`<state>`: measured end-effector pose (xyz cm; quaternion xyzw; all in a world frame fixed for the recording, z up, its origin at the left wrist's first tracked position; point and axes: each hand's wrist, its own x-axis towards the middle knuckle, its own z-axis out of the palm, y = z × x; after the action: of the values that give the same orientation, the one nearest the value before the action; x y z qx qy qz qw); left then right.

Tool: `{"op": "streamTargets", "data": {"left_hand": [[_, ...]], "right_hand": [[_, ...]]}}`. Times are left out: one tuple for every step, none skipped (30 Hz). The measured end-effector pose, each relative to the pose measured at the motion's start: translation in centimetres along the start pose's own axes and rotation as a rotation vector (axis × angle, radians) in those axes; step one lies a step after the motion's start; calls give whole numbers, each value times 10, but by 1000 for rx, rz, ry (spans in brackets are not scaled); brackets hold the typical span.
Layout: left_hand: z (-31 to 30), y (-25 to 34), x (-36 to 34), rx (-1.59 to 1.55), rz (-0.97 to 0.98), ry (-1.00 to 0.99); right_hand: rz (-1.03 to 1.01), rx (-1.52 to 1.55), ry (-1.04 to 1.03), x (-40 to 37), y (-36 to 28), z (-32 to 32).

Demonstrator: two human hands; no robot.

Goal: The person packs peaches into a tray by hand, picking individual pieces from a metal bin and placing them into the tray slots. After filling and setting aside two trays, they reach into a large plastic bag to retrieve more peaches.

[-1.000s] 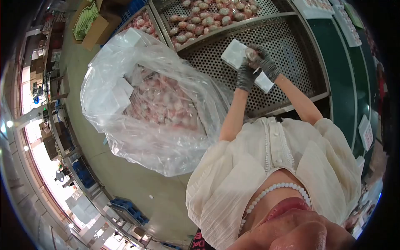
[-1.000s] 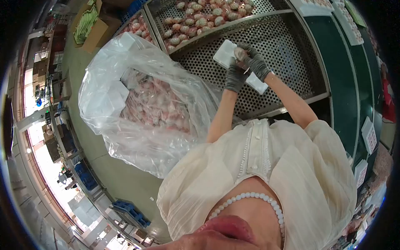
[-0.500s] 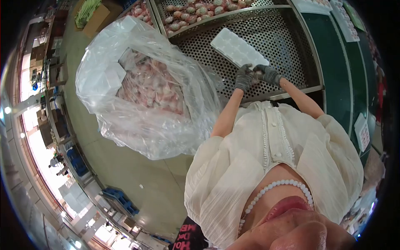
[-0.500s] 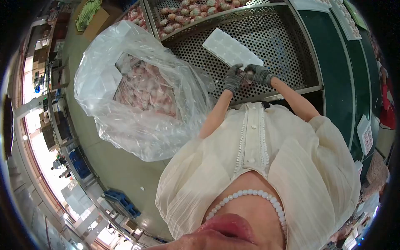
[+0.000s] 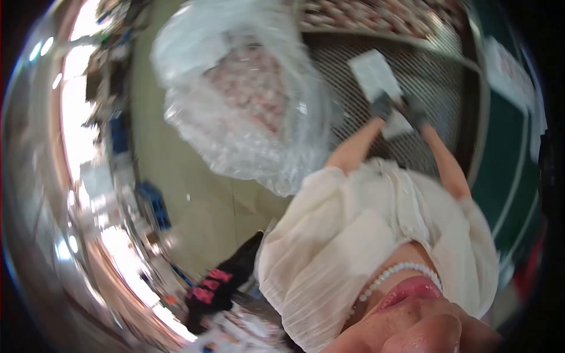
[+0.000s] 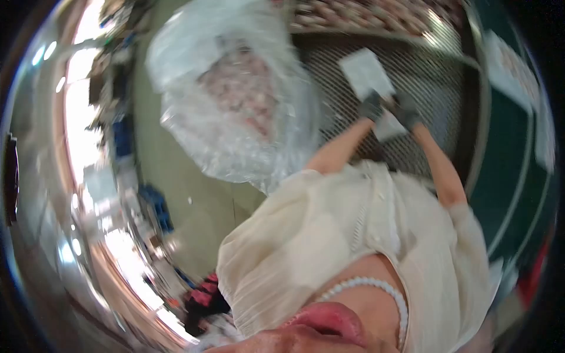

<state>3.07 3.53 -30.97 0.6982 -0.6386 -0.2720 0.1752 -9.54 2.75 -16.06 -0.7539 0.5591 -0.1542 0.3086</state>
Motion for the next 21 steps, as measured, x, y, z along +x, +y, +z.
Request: {"op": "streamTargets", "data": {"left_hand": [[-34,29,-8,188,55,51],[26,-9,20,-14,20,152],[-10,16,24,-62,-152,-179],[-22,22,22,-195,-181,-237],[-25,34,19,48,-180,-212],[24,7,27,418,75,-185],[-13,32,11,482,-40,-287],[-17,35,8,395,-23,-442],[-78,66,-10,-29,-198,-432],[-87,71,-13,46,-151,-419],[-86,75,-19,125,-107,-408],[-72,70,-25,125,-113,-410],[-53,59,-31,157,3,-233],[-43,52,-32,188,122,-54],[-49,53,-30,188,121,-53],[-61,59,-30,110,47,-143],[-70,63,-31,33,-25,-233],[-71,63,-32,32,-24,-231],[-70,63,-35,-13,-15,-208],[-69,62,-37,-56,-8,-183],[-68,61,-36,-55,-10,-179]], "right_hand": [[-322,36,247,14,35,31],[-328,23,170,23,48,38],[-340,62,203,25,48,42],[-516,-33,270,27,52,44],[-395,-46,79,26,59,48],[-457,-54,101,25,57,51],[-344,-193,36,19,41,47],[-268,-123,5,11,49,49],[-275,-127,1,8,57,56],[-260,-251,-14,8,65,64],[-244,-370,-31,11,68,69],[-204,-380,-111,13,63,64],[-204,-377,-113,15,54,61],[-156,-389,-133,18,45,58],[-110,-404,-153,20,37,54],[-70,-407,-166,20,30,50],[-70,-409,-168,22,32,47],[-21,-276,-244,24,32,42],[26,-141,-319,25,30,35],[-46,-84,-258,20,28,27],[-51,-83,-258,21,28,28]]}}
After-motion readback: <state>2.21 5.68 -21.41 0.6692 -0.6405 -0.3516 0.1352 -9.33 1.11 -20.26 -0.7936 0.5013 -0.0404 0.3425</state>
